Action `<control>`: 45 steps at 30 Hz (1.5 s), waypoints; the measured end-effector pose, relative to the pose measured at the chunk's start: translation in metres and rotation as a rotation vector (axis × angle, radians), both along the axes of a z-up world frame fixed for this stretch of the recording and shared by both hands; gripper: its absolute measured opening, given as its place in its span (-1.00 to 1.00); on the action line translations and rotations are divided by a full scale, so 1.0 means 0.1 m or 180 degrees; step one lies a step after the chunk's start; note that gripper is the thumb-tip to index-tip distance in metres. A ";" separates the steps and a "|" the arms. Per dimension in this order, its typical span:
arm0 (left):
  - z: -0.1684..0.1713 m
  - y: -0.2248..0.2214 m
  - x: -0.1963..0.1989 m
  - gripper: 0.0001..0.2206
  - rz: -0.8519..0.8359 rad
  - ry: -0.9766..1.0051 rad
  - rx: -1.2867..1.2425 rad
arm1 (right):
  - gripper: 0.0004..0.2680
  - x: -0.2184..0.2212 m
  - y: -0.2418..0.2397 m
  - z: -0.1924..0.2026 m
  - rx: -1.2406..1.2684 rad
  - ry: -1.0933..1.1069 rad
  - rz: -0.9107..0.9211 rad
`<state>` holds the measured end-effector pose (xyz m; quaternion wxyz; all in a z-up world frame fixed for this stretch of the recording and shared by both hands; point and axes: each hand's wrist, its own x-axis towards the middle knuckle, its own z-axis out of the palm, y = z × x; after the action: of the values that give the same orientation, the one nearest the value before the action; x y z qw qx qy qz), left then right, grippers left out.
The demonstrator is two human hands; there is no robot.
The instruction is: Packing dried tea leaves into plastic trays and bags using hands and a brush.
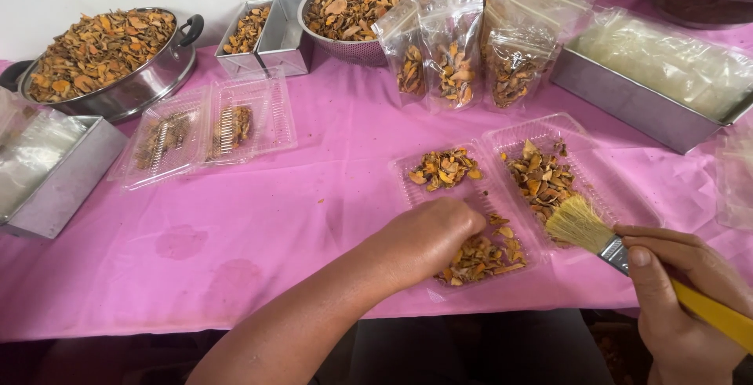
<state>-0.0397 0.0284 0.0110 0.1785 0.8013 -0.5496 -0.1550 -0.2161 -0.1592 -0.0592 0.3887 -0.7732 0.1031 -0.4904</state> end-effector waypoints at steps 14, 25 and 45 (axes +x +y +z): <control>-0.28 -0.11 0.13 -0.75 0.0770 0.1065 -0.0253 | -0.91 0.19 0.35 0.15 -0.0395 0.0063 0.0834; -0.14 -0.05 0.10 -0.64 0.1471 0.1594 -0.0147 | -0.91 0.35 0.28 0.02 -0.0250 -0.0041 0.0931; -0.22 -0.11 0.03 -0.74 0.1752 0.1563 -0.0908 | -0.94 0.45 0.16 0.02 -0.0188 -0.0268 0.0901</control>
<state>-0.0364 0.0172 -0.0112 0.4490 0.8250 -0.2711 -0.2105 -0.1710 -0.1435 -0.0576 0.4350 -0.7699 -0.0378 -0.4655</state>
